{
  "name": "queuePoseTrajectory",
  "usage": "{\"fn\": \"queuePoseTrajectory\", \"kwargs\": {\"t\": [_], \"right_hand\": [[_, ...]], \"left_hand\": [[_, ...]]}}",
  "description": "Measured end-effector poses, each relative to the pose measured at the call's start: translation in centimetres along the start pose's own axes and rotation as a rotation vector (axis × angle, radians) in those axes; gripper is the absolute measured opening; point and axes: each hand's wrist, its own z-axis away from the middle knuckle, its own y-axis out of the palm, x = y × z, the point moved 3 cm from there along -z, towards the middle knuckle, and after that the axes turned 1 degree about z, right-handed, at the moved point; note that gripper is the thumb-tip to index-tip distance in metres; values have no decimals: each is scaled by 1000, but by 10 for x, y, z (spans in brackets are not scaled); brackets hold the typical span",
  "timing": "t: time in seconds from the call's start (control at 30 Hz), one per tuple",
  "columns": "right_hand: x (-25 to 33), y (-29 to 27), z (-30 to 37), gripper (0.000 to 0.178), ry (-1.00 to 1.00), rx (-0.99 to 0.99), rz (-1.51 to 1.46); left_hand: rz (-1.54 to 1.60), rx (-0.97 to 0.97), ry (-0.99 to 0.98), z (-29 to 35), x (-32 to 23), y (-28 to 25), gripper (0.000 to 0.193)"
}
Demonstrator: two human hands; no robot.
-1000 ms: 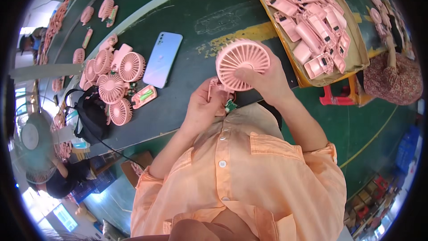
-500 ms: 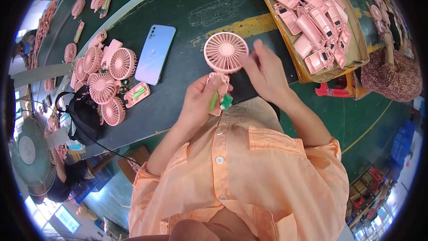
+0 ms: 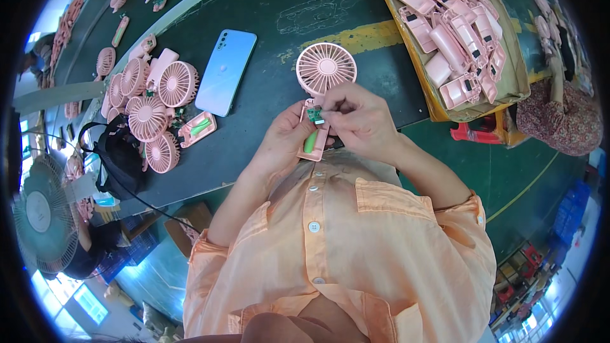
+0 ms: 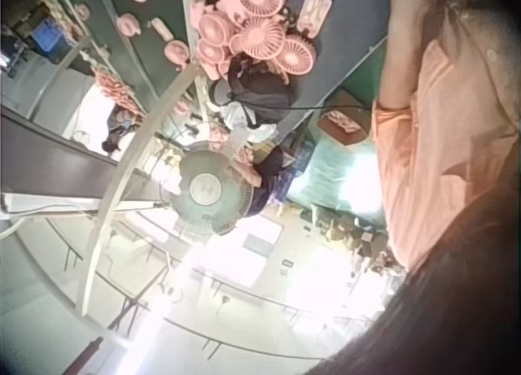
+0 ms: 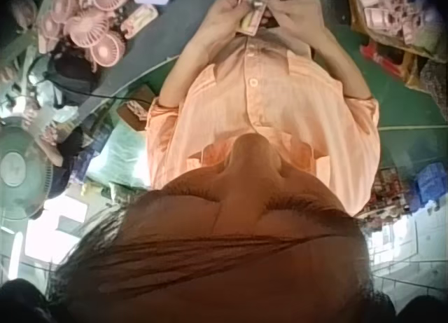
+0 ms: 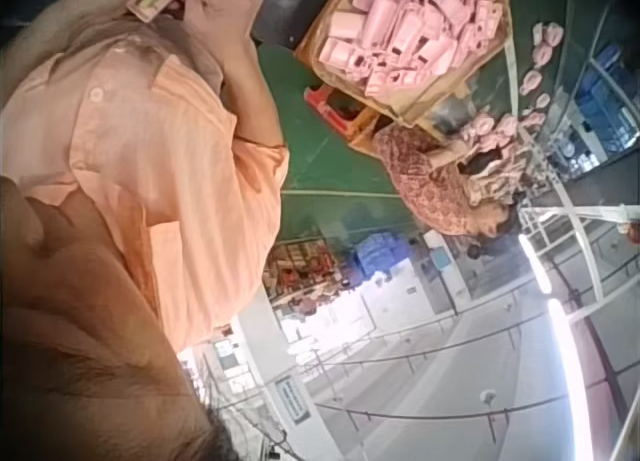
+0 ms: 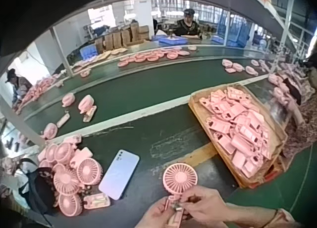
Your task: The person assembles mini handheld fans by connecting components, snapping the casing parts together, testing the fan, and placing finished fans onto a conveyor belt. The person then walks across the workshop, collects fan casing parts in a cardboard tray, brings them back to the workstation, and assembles more mini fans.
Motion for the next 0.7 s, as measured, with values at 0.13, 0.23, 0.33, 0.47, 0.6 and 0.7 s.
{"fn": "queuePoseTrajectory", "kwargs": {"t": [0.13, 0.23, 0.33, 0.47, 0.6, 0.7], "right_hand": [[3, -1, 5, 7, -127, 108, 210], [3, 1, 4, 9, -184, 102, 290], [8, 2, 0, 21, -340, 2, 481], [3, 8, 15, 19, -253, -35, 386], [4, 8, 15, 16, -248, -34, 449], [5, 9, 13, 15, -221, -37, 465]], "left_hand": [[-66, -85, 70, 2, 6, 3, 25], [-96, -100, 85, 5, 6, 5, 25], [-134, -119, 89, 7, 3, 7, 26], [-223, -87, 42, 7, 5, 0, 28], [-176, -94, 73, 6, 8, -3, 25], [-217, -48, 88, 5, 9, -6, 29]]}}
